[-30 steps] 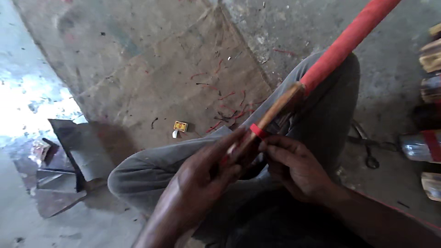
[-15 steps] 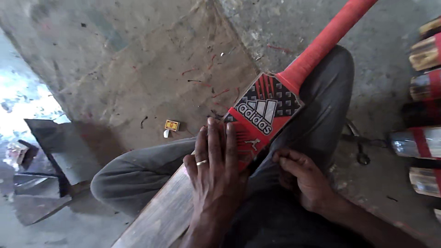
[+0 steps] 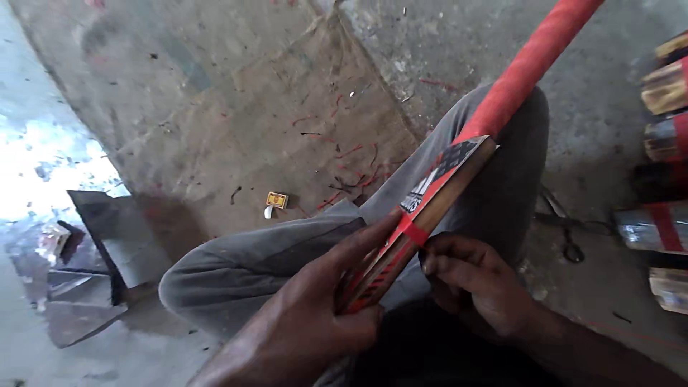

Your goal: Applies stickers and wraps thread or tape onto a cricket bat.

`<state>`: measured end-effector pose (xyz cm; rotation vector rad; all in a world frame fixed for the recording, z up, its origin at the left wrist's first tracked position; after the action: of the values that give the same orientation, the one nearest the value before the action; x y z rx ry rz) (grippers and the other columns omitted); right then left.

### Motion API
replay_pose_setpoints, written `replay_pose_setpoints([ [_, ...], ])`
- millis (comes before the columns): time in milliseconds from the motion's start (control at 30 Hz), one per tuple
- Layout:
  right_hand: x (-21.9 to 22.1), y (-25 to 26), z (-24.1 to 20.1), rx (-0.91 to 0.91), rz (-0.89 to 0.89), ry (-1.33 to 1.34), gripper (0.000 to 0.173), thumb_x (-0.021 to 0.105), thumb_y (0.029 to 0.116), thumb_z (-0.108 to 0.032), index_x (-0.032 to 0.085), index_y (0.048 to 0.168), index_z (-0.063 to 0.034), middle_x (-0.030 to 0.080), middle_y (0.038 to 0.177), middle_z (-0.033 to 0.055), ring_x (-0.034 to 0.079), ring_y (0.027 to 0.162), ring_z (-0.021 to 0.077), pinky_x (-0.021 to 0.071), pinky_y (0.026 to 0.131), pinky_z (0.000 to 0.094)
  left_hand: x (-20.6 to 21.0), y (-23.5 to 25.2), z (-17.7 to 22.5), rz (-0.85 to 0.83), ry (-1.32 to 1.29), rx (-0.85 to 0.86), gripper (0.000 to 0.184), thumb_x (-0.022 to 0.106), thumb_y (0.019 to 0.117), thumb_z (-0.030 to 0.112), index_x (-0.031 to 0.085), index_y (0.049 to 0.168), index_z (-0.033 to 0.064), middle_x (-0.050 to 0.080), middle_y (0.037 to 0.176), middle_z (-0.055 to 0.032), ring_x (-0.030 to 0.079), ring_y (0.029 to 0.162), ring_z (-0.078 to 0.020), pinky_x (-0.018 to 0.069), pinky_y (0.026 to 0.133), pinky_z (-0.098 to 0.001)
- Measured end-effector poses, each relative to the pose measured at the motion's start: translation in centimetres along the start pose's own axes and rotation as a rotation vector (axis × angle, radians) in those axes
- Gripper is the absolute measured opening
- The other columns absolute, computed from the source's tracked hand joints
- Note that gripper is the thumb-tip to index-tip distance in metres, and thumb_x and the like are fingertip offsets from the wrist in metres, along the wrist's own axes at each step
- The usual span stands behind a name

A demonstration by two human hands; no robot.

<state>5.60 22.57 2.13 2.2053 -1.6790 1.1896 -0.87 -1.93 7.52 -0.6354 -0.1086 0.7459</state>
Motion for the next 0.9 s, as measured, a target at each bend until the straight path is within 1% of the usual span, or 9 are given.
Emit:
replay_pose_setpoints([
  [100,0.3,0.6,0.0,0.013,0.020,0.025,0.016,0.058,0.1045,-0.022,0.071,0.108,-0.0135,0.051,0.068,0.0004,0.043,0.051,0.0037,0.0395,0.048,0.0192,-1.2,1.4,-1.4,-0.193,-0.200,0.049,0.087,0.077,0.0861,0.021,0.034,0.158,0.0451,0.068,0.126,-0.0006,0.071,0.097,-0.0162,0.0634,0.080,-0.0352],
  [167,0.6,1.4,0.0,0.040,0.067,0.001,0.018,0.056,0.1046,-0.024,0.071,0.109,-0.0154,0.046,0.064,-0.0021,0.041,0.050,0.0031,0.0377,0.047,0.0183,-1.8,1.9,-1.5,-0.136,-0.218,0.075,0.076,0.075,0.0905,0.017,0.042,0.156,0.0386,0.069,0.126,-0.0018,0.071,0.101,-0.0176,0.0626,0.084,-0.0350],
  [267,1.7,3.3,-1.1,0.054,0.119,-0.044,0.023,0.053,0.1060,-0.021,0.072,0.116,-0.0125,0.060,0.081,0.0035,0.043,0.053,0.0042,0.0382,0.046,0.0179,-1.3,0.0,-0.3,0.378,0.398,0.178,0.055,0.065,0.0981,0.037,0.050,0.151,0.0353,0.056,0.147,0.0109,0.059,0.127,-0.0103,0.0574,0.099,-0.0388],
  [333,2.7,4.3,-1.8,0.077,0.133,-0.042,0.025,0.051,0.1074,-0.019,0.071,0.119,-0.0112,0.063,0.089,0.0051,0.043,0.053,0.0048,0.0368,0.045,0.0179,2.6,-0.4,-0.6,0.720,0.859,0.166,0.056,0.063,0.0967,0.046,0.054,0.149,0.0277,0.048,0.154,-0.0061,0.046,0.140,-0.0327,0.0416,0.103,-0.0641],
  [400,3.2,4.5,-1.5,0.099,0.164,-0.065,0.024,0.052,0.1066,-0.023,0.069,0.119,-0.0138,0.050,0.071,0.0016,0.039,0.049,0.0057,0.0349,0.043,0.0191,6.9,0.5,-2.2,0.846,1.155,0.087,0.072,0.064,0.0896,0.061,0.050,0.153,0.0281,0.041,0.161,-0.0052,0.038,0.146,-0.0379,0.0320,0.104,-0.0717],
  [467,2.5,3.4,-0.6,0.116,0.201,-0.111,0.023,0.054,0.1054,-0.026,0.070,0.118,-0.0158,0.048,0.069,0.0012,0.041,0.050,0.0063,0.0373,0.045,0.0201,9.0,1.7,-4.3,0.892,1.263,0.042,0.076,0.060,0.0940,0.056,0.035,0.160,0.0285,0.028,0.168,-0.0008,0.030,0.151,-0.0320,0.0298,0.108,-0.0658],
  [567,-0.1,0.5,1.2,0.157,0.285,-0.109,0.020,0.058,0.1037,-0.027,0.072,0.115,-0.0185,0.053,0.072,0.0016,0.044,0.052,0.0056,0.0401,0.047,0.0193,8.8,2.4,-4.9,0.895,1.270,0.059,0.074,0.057,0.0993,0.048,0.027,0.164,0.0295,0.022,0.170,0.0031,0.030,0.152,-0.0239,0.0384,0.108,-0.0511],
  [800,-2.6,-2.4,3.6,0.141,0.295,0.093,0.017,0.057,0.1033,-0.022,0.071,0.113,-0.0167,0.046,0.065,-0.0009,0.042,0.051,0.0052,0.0392,0.048,0.0204,7.8,2.3,-4.2,0.886,1.242,0.140,0.078,0.065,0.0932,0.052,0.035,0.161,0.0277,0.031,0.167,-0.0009,0.036,0.149,-0.0250,0.0431,0.109,-0.0457],
  [900,-3.1,-1.9,4.2,0.188,0.265,0.099,0.019,0.057,0.1041,-0.023,0.071,0.113,-0.0154,0.047,0.066,0.0001,0.042,0.050,0.0054,0.0390,0.046,0.0201,7.4,2.4,-3.7,0.853,1.225,0.147,0.067,0.065,0.0939,0.053,0.040,0.156,0.0440,0.035,0.164,-0.0041,0.042,0.144,-0.0287,0.0474,0.100,-0.0483],
])
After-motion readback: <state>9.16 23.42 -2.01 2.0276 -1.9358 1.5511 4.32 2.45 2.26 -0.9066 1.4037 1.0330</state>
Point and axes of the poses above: each hand's wrist, its own y-axis towards the middle knuckle, its own x-axis out of the palm, z = x × y, the point moved 1 cm from there along y, towards the middle knuckle
